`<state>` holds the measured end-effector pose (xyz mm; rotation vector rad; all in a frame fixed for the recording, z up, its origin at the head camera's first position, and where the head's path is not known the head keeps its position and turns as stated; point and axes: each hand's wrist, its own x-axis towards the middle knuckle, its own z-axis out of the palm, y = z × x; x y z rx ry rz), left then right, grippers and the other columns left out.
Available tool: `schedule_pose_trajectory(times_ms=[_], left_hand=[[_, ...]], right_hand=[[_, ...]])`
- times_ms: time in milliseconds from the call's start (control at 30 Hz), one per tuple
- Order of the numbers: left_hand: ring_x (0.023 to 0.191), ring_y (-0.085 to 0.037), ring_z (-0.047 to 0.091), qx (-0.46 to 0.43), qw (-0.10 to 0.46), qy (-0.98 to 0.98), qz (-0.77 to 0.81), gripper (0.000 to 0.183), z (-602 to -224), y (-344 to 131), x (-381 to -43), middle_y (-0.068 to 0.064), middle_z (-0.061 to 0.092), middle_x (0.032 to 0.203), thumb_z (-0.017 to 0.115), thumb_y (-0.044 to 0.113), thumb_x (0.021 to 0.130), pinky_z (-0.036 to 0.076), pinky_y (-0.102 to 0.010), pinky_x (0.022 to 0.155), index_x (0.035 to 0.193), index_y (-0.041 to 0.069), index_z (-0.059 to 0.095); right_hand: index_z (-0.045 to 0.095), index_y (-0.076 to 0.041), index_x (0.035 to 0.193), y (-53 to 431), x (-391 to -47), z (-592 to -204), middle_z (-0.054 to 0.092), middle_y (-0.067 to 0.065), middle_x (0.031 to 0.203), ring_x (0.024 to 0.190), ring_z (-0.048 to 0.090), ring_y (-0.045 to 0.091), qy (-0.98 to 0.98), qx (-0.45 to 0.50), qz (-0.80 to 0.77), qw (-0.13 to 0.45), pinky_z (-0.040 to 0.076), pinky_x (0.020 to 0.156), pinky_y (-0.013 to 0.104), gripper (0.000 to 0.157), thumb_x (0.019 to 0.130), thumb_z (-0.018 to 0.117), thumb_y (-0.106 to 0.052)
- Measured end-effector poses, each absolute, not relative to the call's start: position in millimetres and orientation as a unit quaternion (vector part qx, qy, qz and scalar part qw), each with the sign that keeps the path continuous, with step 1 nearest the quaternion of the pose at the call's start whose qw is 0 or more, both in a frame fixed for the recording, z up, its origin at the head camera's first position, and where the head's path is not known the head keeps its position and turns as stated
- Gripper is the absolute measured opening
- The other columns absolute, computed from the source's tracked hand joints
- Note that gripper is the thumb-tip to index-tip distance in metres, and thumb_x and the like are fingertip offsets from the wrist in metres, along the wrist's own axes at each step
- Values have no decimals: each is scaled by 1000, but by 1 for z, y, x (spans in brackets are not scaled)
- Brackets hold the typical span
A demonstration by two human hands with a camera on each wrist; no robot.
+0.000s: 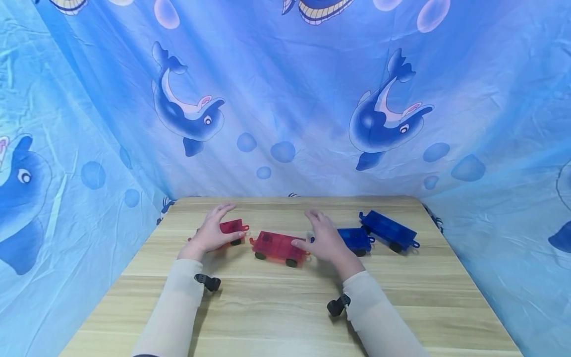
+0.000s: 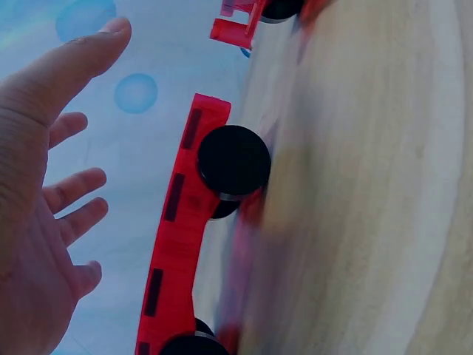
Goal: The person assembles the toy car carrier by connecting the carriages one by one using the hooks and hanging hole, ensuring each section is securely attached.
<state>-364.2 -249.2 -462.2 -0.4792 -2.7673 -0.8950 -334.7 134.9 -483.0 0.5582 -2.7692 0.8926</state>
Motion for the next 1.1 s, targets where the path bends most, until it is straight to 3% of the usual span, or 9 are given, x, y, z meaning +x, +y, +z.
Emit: schedule_pose_trajectory(times_ms=[333,533,900,1100], left_hand=[[152,-44,23,-162,92,-940,-287,95,-466,-250,-364,-11,33,166,88,50,83,22,-73,117,162,35,39],[154,-42,24,-159,89,-942,-281,95,-470,-252,-365,-13,33,165,90,47,82,5,-65,125,162,30,42],[152,-39,27,-148,84,-946,-277,91,-478,-255,-367,-9,38,162,91,42,81,7,-64,125,159,28,46],[152,-43,25,-140,71,-951,-267,96,-482,-257,-369,-13,37,162,92,48,79,10,-66,124,160,24,46]], right_hand=[[37,-19,164,122,-329,-489,37,7,163,148,39,38,-926,208,307,76,39,114,62,98,87,80,-60],[43,-18,161,116,-326,-489,42,6,161,147,41,35,-930,218,290,60,42,114,58,96,85,79,-64],[47,-19,159,109,-325,-495,46,3,157,147,40,31,-933,235,267,52,40,115,57,96,83,78,-68],[50,-16,157,107,-326,-497,50,6,154,146,41,33,-938,244,241,48,36,118,57,97,82,77,-71]])
